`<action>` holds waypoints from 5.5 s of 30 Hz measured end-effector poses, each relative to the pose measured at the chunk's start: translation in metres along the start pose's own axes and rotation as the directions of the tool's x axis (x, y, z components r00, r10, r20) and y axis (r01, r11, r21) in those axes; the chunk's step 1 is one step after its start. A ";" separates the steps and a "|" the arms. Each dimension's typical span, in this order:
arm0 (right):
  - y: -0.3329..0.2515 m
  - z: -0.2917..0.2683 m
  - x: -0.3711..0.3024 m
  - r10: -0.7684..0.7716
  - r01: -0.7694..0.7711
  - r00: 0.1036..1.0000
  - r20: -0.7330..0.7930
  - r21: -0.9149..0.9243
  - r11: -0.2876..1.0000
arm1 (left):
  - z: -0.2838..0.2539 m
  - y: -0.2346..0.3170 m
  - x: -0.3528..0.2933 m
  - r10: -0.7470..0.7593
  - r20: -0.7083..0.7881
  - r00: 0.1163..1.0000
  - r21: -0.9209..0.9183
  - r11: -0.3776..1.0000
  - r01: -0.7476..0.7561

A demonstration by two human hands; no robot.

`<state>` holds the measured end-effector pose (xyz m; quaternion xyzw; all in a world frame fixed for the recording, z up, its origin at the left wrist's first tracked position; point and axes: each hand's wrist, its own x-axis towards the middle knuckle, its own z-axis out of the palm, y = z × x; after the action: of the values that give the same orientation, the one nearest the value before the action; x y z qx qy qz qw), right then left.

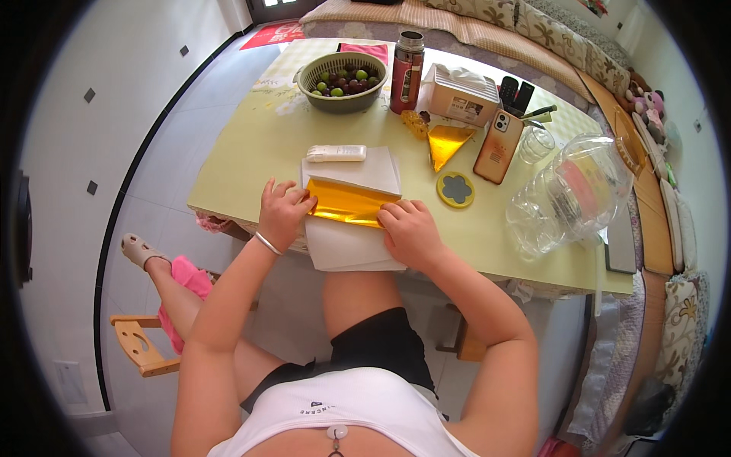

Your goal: The person sits at a table and folds a yellow sheet of paper into a triangular shape by hand. They repeatedly fold the paper, crease the edges, and place the finished pieces on the table.

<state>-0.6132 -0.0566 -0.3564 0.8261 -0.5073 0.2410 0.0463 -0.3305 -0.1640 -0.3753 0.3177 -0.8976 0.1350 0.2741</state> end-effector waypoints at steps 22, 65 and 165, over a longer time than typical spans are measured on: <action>0.026 0.035 0.027 0.476 -0.420 0.877 -0.070 0.370 0.829 | 0.043 0.096 0.051 -0.578 0.256 0.775 -0.389 0.672 0.630; 0.038 -0.008 0.006 -0.165 -0.034 0.905 0.391 0.456 0.889 | -0.026 0.037 -0.019 0.118 0.046 0.992 -0.355 0.930 -0.094; 0.021 0.027 0.041 -0.074 0.076 0.997 0.032 -0.049 0.996 | -0.003 0.075 0.041 -0.165 0.332 0.929 -0.091 0.974 0.205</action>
<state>-0.6071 -0.1089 -0.3653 0.8467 -0.4824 0.2138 0.0684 -0.4044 -0.1257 -0.3539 0.4011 -0.9029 -0.0013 0.1545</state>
